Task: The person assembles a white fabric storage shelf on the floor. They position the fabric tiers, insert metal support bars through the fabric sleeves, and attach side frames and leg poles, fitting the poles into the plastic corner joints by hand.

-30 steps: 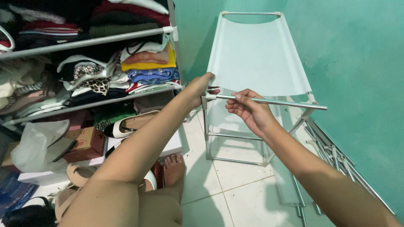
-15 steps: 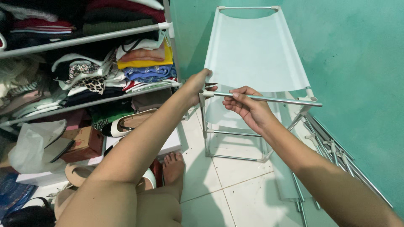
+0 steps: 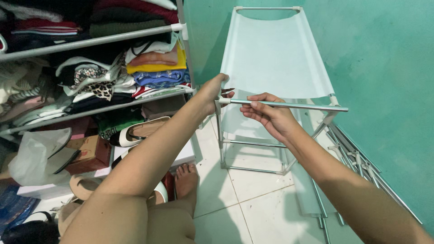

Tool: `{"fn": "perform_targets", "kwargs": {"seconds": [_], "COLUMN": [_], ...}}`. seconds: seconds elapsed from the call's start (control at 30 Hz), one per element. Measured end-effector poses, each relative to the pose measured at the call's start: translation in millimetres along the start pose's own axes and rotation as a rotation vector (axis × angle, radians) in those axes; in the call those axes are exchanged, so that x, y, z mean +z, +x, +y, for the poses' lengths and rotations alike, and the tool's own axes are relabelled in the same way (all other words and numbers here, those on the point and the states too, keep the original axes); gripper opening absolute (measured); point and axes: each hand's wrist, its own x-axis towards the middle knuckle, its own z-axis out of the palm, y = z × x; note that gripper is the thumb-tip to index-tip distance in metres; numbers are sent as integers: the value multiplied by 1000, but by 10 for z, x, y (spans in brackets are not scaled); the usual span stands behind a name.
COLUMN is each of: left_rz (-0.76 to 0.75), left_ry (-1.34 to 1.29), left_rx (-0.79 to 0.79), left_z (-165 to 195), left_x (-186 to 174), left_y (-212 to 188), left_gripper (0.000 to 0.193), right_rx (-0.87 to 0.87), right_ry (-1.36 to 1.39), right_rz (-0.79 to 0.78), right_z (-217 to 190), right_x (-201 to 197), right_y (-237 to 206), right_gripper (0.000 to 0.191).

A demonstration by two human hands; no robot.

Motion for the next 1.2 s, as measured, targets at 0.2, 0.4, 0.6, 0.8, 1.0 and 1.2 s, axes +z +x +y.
{"fn": "perform_targets", "kwargs": {"seconds": [0.2,0.4,0.6,0.8,1.0,1.2], "left_rz": [19,5,0,26,31,63], "left_ry": [-2,-55,-85,-77,-102,-84], "left_rx": [-19,-31,-8,0,8,-1], "left_z": [5,-13,-54,-67,-80,-69], "left_x": [1,39,30,31,26,36], "left_y": [-14,26,75,106,112,96], "left_gripper": [36,34,37,40,40,40], "right_rx": [4,-15,-6,-13,-17,-38], "right_ry": [-21,-40,-30,-34,-34,-29], "right_rz": [-18,-34,-2,0,16,31], "right_z": [-10,-22,-12,-29,-34,9], "right_x": [-20,-21,10,56,136,219], "right_y": [10,3,-7,6,0,4], "right_gripper": [24,22,21,22,24,24]}}
